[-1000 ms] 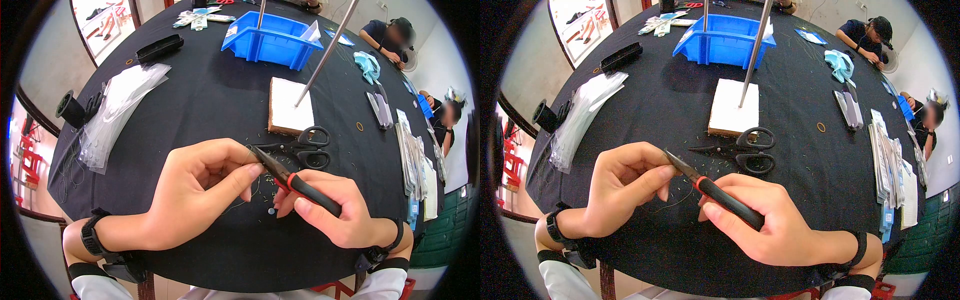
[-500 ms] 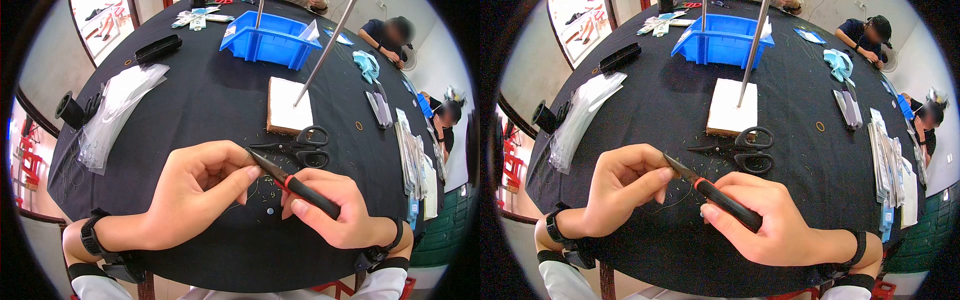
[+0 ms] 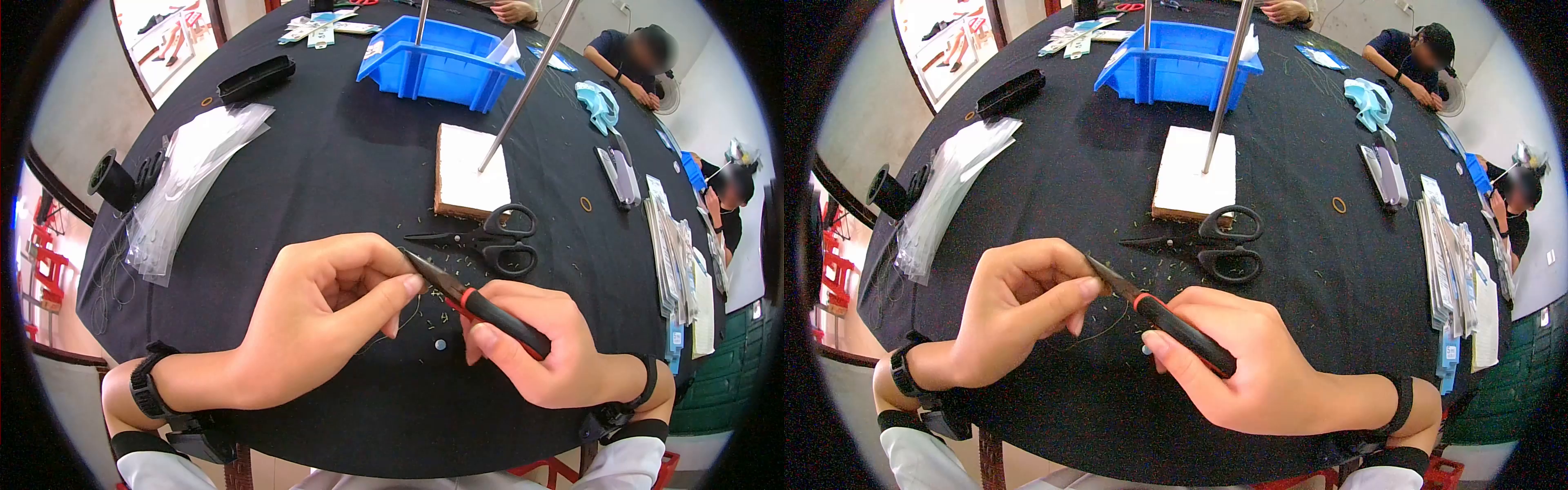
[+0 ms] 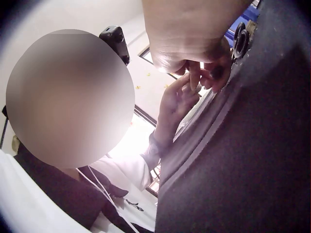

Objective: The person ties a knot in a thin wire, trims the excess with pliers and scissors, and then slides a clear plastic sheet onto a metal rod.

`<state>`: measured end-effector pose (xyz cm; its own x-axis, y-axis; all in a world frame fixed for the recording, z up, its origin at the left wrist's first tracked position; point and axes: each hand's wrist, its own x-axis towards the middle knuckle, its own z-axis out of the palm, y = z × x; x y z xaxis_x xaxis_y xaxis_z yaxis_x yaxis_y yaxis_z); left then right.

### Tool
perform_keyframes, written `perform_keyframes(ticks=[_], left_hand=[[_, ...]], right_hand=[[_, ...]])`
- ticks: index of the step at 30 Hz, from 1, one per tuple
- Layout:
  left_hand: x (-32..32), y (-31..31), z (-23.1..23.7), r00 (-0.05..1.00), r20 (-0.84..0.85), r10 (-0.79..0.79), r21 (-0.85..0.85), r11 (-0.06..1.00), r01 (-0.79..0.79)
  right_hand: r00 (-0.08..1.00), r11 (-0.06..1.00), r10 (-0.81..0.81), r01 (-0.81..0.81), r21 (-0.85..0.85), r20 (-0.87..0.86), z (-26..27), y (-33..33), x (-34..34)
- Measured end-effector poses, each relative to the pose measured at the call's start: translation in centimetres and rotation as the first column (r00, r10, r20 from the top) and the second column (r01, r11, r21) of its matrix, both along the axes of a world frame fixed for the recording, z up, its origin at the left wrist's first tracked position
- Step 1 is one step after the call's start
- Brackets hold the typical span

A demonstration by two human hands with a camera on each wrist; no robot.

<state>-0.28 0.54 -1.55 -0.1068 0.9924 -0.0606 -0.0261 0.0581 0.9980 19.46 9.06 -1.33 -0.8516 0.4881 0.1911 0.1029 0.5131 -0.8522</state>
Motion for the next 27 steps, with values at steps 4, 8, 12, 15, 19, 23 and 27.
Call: perform_keyframes(ticks=[4,8,12,15,19,23,27], left_hand=[[0.21,-0.15,-0.05,1.0,-0.008,0.004,0.004,1.0,-0.004],[0.12,0.05,-0.03,1.0,-0.007,0.014,0.003,1.0,-0.014],[0.13,-0.02,0.07,1.0,0.002,0.025,0.047,0.999,-0.025],[0.14,-0.07,0.15,1.0,0.012,0.025,0.036,0.999,-0.025],[0.12,-0.03,0.1,1.0,0.013,0.016,0.036,0.999,-0.016],[0.14,-0.04,0.12,1.0,0.02,0.017,0.018,1.0,-0.017],[0.21,-0.16,-0.27,1.0,0.027,0.006,0.003,1.0,-0.006]], right_hand=[[1.0,0.994,-0.007,0.005,0.11,0.016,-0.07,-0.02,0.13],[0.997,0.997,0.017,-0.022,0.07,0.07,0.12,0.25,0.07],[0.996,0.952,0.093,-0.09,-0.291,-0.002,0.61,0.53,0.01],[0.993,0.939,0.1,-0.113,-0.325,-0.056,0.33,0.59,0.0],[0.996,0.984,0.09,-0.093,-0.155,-0.026,0.07,0.69,0.13],[0.999,1.0,0.028,-0.028,0.006,-0.019,-0.05,0.11,-0.09],[1.0,0.991,0.004,-0.006,0.135,0.018,-0.13,0.02,-0.11]])
